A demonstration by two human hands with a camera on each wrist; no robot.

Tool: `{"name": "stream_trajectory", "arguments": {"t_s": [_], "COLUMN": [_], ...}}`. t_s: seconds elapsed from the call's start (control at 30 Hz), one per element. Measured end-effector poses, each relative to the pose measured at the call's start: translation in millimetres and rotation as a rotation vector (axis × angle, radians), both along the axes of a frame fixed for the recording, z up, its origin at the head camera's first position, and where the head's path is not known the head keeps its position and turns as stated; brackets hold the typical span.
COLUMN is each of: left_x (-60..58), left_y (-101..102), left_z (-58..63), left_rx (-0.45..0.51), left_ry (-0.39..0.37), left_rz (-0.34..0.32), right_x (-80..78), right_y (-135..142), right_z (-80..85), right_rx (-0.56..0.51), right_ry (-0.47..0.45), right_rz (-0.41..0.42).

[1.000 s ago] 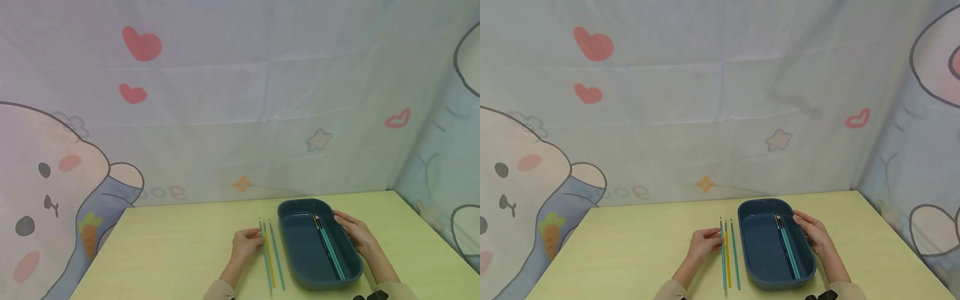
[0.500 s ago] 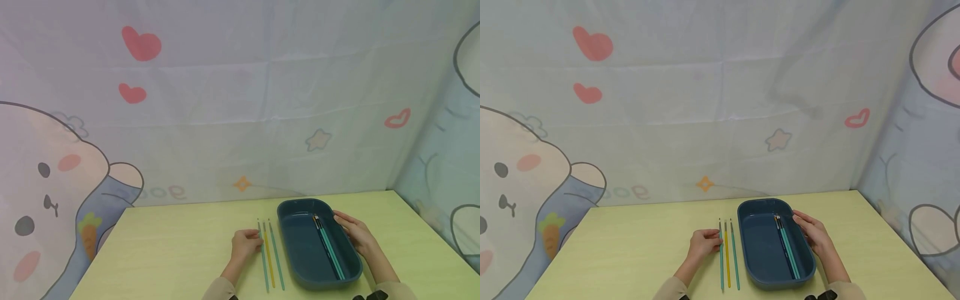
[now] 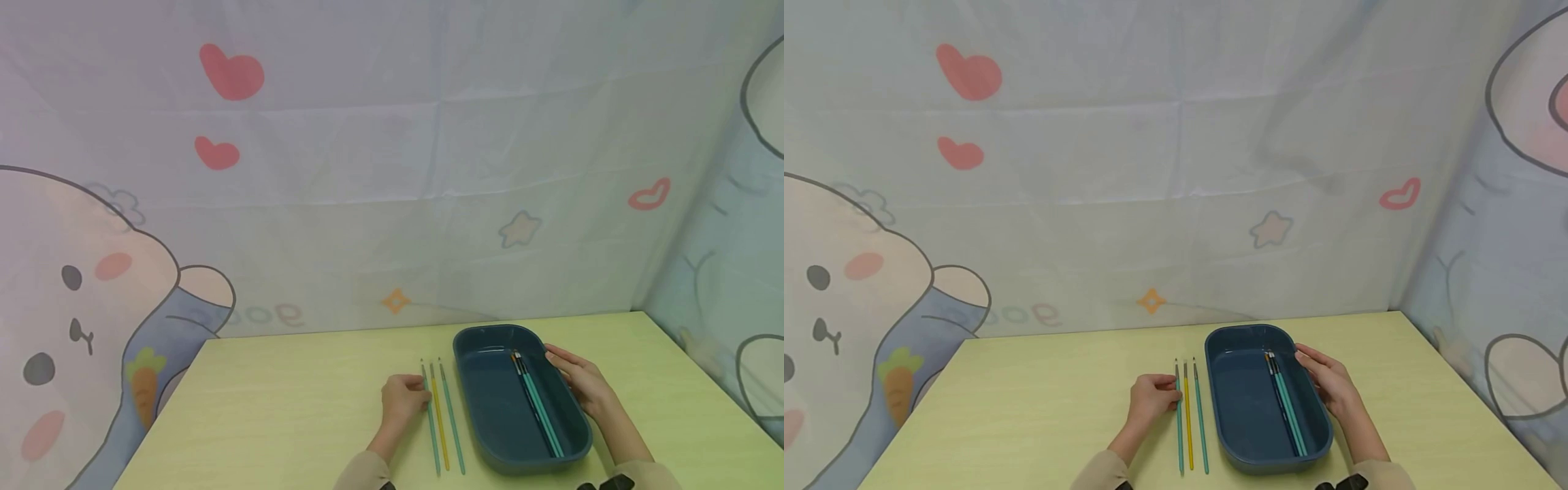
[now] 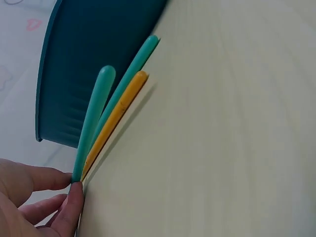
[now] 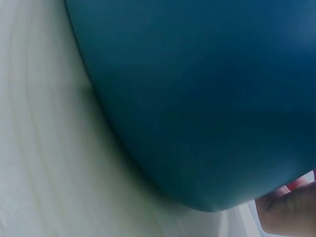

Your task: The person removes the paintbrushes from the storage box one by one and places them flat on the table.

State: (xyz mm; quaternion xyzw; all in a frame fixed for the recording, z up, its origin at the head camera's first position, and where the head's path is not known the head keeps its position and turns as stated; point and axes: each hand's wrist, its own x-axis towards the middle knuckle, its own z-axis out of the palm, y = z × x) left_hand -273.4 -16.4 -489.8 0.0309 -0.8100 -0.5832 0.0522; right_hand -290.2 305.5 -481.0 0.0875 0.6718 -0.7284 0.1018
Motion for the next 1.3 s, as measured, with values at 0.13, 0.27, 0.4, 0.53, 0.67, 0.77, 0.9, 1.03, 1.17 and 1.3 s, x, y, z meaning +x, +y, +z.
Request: {"name": "stream_trajectory", "arguments": {"t_s": [0.13,0.27,0.4,0.53,0.67,0.77,0.9,1.03,1.17,1.3], "left_x": [0.0,0.0,-0.2,-0.5,-0.8,-0.9,-1.0,-0.5,0.7,1.7], "left_y": [0.6,1.4,2.7,4.3,5.1,5.2,4.9,4.0,3.0,2.8], "left_z": [1.3,1.3,-0.3,-1.5,-1.8,-1.5,-2.0,-2.5,-1.3,0.5], "left_rx": [-0.061,-0.129,-0.185,-0.216,-0.221,-0.222,-0.222,-0.212,-0.206,-0.213], "left_ry": [0.017,0.03,0.039,0.048,0.05,0.053,0.057,0.054,0.053,0.056], "left_rz": [0.004,0.016,0.03,0.053,0.076,0.084,0.081,0.075,0.07,0.07], "right_x": [0.2,0.0,0.3,0.7,-0.2,-0.9,-0.9,-0.7,-0.9,-1.3], "right_y": [-0.2,-0.6,-1.4,-1.9,-2.0,-2.1,-2.4,-2.9,-3.0,-2.8], "right_z": [0.1,0.0,-0.4,-1.0,-0.9,-0.8,-0.5,0.0,0.4,0.4], "right_rx": [-0.001,-0.003,-0.004,-0.018,-0.021,-0.012,-0.006,-0.007,-0.011,-0.009], "right_ry": [-0.003,0.001,0.003,0.007,0.005,0.006,0.009,0.008,0.007,0.007], "right_rz": [0.004,0.008,0.01,0.015,0.012,0.006,0.005,0.006,0.007,0.008]}}
